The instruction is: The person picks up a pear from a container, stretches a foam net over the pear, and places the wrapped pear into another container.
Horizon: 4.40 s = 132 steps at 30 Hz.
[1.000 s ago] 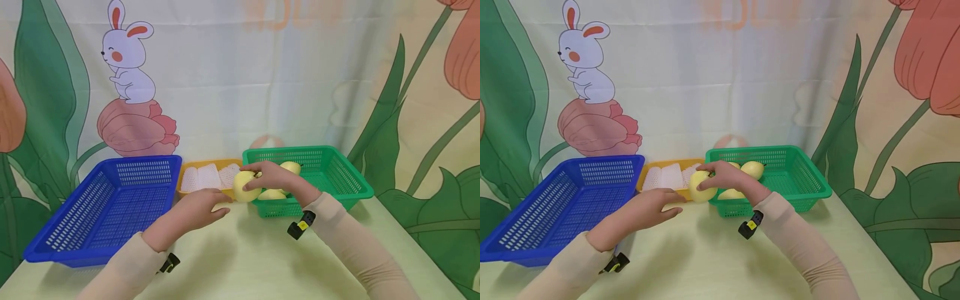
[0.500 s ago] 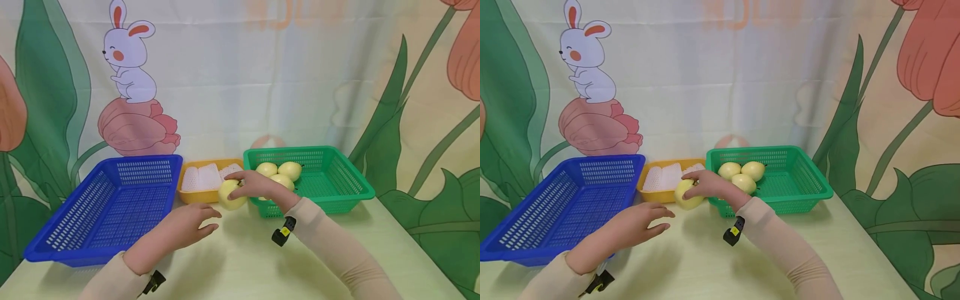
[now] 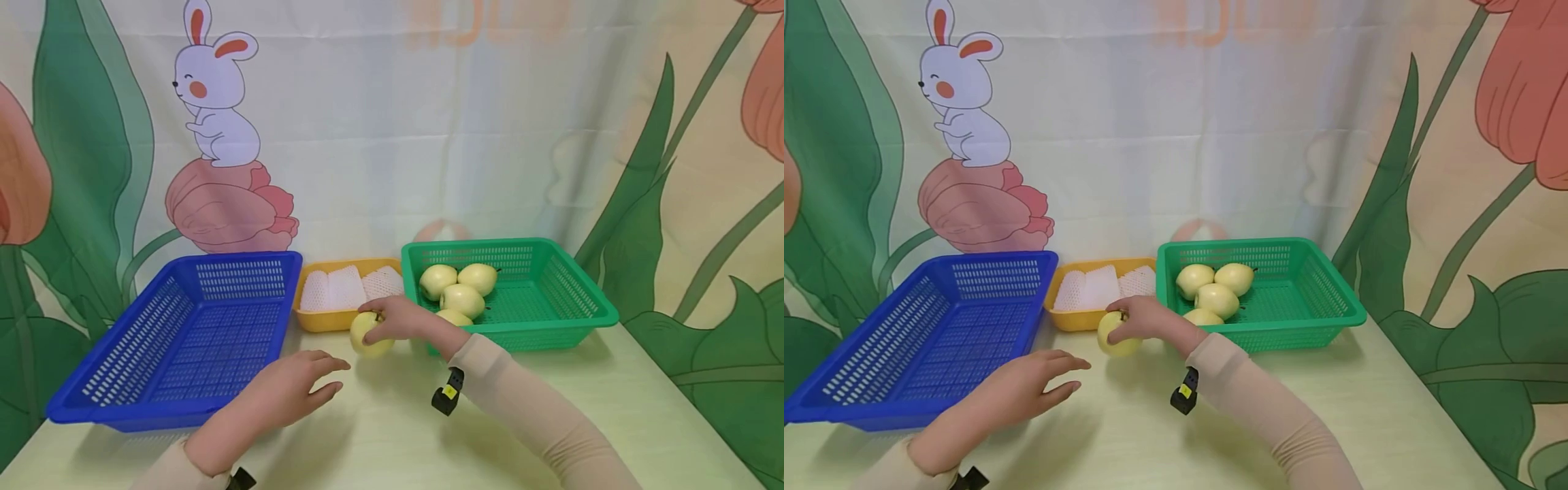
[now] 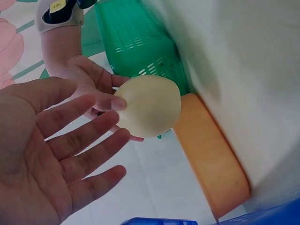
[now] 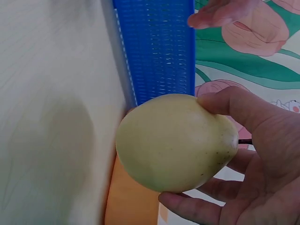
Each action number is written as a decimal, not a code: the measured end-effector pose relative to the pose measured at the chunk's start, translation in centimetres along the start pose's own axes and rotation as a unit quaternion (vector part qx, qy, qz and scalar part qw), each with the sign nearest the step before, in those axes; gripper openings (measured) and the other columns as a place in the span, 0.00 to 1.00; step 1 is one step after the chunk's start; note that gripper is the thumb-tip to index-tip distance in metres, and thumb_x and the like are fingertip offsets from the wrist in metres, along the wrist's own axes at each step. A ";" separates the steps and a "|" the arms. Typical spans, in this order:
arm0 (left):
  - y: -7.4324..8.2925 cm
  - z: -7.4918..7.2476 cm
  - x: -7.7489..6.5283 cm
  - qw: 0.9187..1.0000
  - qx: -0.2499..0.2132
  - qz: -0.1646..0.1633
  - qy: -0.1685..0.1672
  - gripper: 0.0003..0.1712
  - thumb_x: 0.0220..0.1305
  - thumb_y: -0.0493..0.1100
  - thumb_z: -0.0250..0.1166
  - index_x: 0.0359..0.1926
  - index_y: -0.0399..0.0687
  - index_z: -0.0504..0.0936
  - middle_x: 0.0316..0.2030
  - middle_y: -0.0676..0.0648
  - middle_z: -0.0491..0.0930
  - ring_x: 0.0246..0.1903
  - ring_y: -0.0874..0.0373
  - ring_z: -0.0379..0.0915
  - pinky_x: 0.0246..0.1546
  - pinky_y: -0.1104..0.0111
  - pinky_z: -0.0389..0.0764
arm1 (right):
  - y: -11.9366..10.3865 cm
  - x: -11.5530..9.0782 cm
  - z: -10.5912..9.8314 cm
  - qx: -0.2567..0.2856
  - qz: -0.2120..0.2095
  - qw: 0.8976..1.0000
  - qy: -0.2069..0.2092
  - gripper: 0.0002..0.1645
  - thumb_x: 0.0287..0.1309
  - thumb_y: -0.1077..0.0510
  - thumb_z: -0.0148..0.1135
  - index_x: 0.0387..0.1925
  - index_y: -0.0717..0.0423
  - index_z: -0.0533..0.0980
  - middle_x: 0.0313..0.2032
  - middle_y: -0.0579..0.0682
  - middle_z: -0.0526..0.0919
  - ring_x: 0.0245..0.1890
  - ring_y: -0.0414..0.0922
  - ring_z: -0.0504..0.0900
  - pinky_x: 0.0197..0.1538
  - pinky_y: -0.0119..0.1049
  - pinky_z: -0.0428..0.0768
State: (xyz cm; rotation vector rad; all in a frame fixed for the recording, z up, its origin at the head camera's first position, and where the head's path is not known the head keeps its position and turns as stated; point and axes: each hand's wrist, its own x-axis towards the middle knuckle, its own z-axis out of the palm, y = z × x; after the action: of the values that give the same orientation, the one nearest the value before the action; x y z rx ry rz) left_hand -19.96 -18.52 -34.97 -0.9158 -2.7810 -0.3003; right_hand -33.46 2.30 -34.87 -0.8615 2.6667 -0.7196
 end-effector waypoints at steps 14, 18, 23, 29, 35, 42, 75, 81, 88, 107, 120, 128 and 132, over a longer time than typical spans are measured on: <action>0.3 1.4 -1.5 0.998 0.026 0.036 0.051 0.11 0.67 0.43 0.68 0.50 0.52 0.87 0.41 0.53 0.88 0.42 0.55 0.86 0.42 0.62 0.87 | -1.0 0.7 2.0 -0.003 0.012 1.000 -0.006 0.37 0.56 0.52 0.71 0.67 0.57 0.75 0.60 0.57 0.83 0.48 0.45 0.77 0.54 0.36 0.77; 0.1 1.7 -1.8 0.998 0.024 0.039 0.049 0.11 0.66 0.43 0.68 0.49 0.53 0.87 0.41 0.53 0.88 0.42 0.55 0.86 0.42 0.62 0.87 | -0.7 0.9 2.6 0.002 0.029 1.000 -0.010 0.36 0.57 0.52 0.71 0.67 0.56 0.75 0.61 0.56 0.82 0.52 0.46 0.78 0.60 0.40 0.78; 0.0 1.9 -2.0 0.998 0.020 0.034 0.044 0.11 0.66 0.44 0.68 0.49 0.53 0.87 0.41 0.53 0.88 0.41 0.56 0.86 0.42 0.62 0.87 | -0.3 1.1 3.0 0.006 0.039 0.999 -0.011 0.36 0.57 0.53 0.70 0.67 0.57 0.75 0.62 0.57 0.82 0.55 0.48 0.79 0.64 0.42 0.78; -0.1 1.9 -2.1 0.998 0.025 0.036 0.054 0.11 0.66 0.43 0.69 0.49 0.54 0.87 0.41 0.54 0.88 0.41 0.56 0.86 0.42 0.62 0.87 | -0.3 1.3 3.2 0.003 0.042 0.999 -0.013 0.36 0.57 0.52 0.70 0.67 0.57 0.75 0.62 0.57 0.82 0.54 0.48 0.79 0.63 0.43 0.78; -0.1 1.8 -2.3 0.998 0.024 0.030 0.048 0.11 0.65 0.43 0.69 0.49 0.54 0.87 0.42 0.54 0.88 0.43 0.56 0.85 0.43 0.61 0.87 | -0.3 1.5 3.3 0.001 0.052 0.999 -0.015 0.36 0.58 0.51 0.69 0.67 0.55 0.75 0.61 0.57 0.82 0.54 0.48 0.79 0.64 0.44 0.78; -0.1 2.1 -2.5 0.999 0.018 0.026 0.033 0.12 0.65 0.44 0.69 0.50 0.54 0.87 0.42 0.54 0.88 0.43 0.56 0.85 0.43 0.61 0.87 | 0.1 2.2 3.6 0.003 0.070 0.997 -0.029 0.36 0.60 0.48 0.68 0.69 0.52 0.73 0.65 0.57 0.79 0.62 0.51 0.78 0.69 0.47 0.76; 0.2 -1.2 -2.7 0.998 0.048 0.013 0.037 0.14 0.65 0.45 0.70 0.52 0.54 0.86 0.41 0.55 0.87 0.41 0.57 0.85 0.41 0.61 0.87 | -1.5 -6.5 0.4 0.097 -0.098 0.985 0.103 0.16 0.71 0.54 0.59 0.50 0.60 0.83 0.50 0.54 0.88 0.45 0.44 0.84 0.45 0.27 0.82; 0.4 -2.6 -2.3 0.997 0.070 0.006 0.024 0.16 0.65 0.47 0.71 0.54 0.55 0.86 0.43 0.55 0.87 0.42 0.57 0.85 0.42 0.61 0.87 | -0.8 -9.1 0.9 0.101 -0.128 0.980 0.113 0.12 0.71 0.55 0.59 0.45 0.55 0.85 0.44 0.50 0.89 0.43 0.40 0.84 0.46 0.28 0.82; 0.4 -4.9 -0.5 0.998 0.065 -0.012 -0.001 0.18 0.66 0.47 0.70 0.55 0.55 0.85 0.46 0.53 0.87 0.43 0.57 0.84 0.41 0.62 0.87 | -0.2 -11.4 1.5 0.082 -0.183 0.974 0.102 0.10 0.71 0.56 0.60 0.47 0.52 0.84 0.45 0.48 0.89 0.44 0.37 0.83 0.50 0.34 0.83; -3.4 -7.5 7.0 0.996 0.045 -0.027 -0.066 0.17 0.69 0.39 0.66 0.57 0.44 0.84 0.51 0.42 0.87 0.49 0.46 0.85 0.52 0.56 0.87 | -0.6 -14.5 1.8 0.042 -0.301 0.944 0.127 0.07 0.69 0.62 0.62 0.45 0.52 0.83 0.43 0.45 0.89 0.45 0.39 0.84 0.50 0.30 0.83; -5.6 -5.2 14.4 0.988 0.025 -0.040 -0.149 0.18 0.72 0.36 0.61 0.59 0.38 0.82 0.57 0.36 0.84 0.58 0.41 0.80 0.63 0.52 0.81 | -0.6 -16.8 1.6 -0.041 -0.288 0.956 0.031 0.08 0.72 0.56 0.59 0.46 0.50 0.83 0.44 0.43 0.88 0.44 0.34 0.83 0.49 0.23 0.79; -6.7 -2.5 18.0 0.970 0.007 -0.111 -0.215 0.20 0.75 0.38 0.56 0.62 0.38 0.81 0.62 0.36 0.81 0.62 0.41 0.77 0.69 0.52 0.75 | -0.8 -17.3 0.9 -0.047 -0.272 0.961 0.002 0.10 0.73 0.54 0.59 0.48 0.49 0.84 0.44 0.40 0.88 0.44 0.34 0.83 0.48 0.20 0.78; -6.7 -0.2 18.6 0.967 -0.002 -0.129 -0.219 0.22 0.75 0.42 0.58 0.65 0.39 0.78 0.67 0.38 0.77 0.67 0.41 0.73 0.72 0.52 0.73 | -0.9 -17.5 1.4 -0.035 -0.271 0.962 -0.017 0.11 0.74 0.53 0.58 0.49 0.49 0.83 0.44 0.41 0.89 0.44 0.33 0.83 0.46 0.16 0.76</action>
State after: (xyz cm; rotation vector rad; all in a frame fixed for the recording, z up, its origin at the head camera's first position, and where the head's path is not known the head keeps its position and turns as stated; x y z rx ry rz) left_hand -38.67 -13.42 -31.04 -0.6869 -3.3168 -0.1537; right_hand -18.59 11.69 -34.16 -1.6400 2.4444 -0.7089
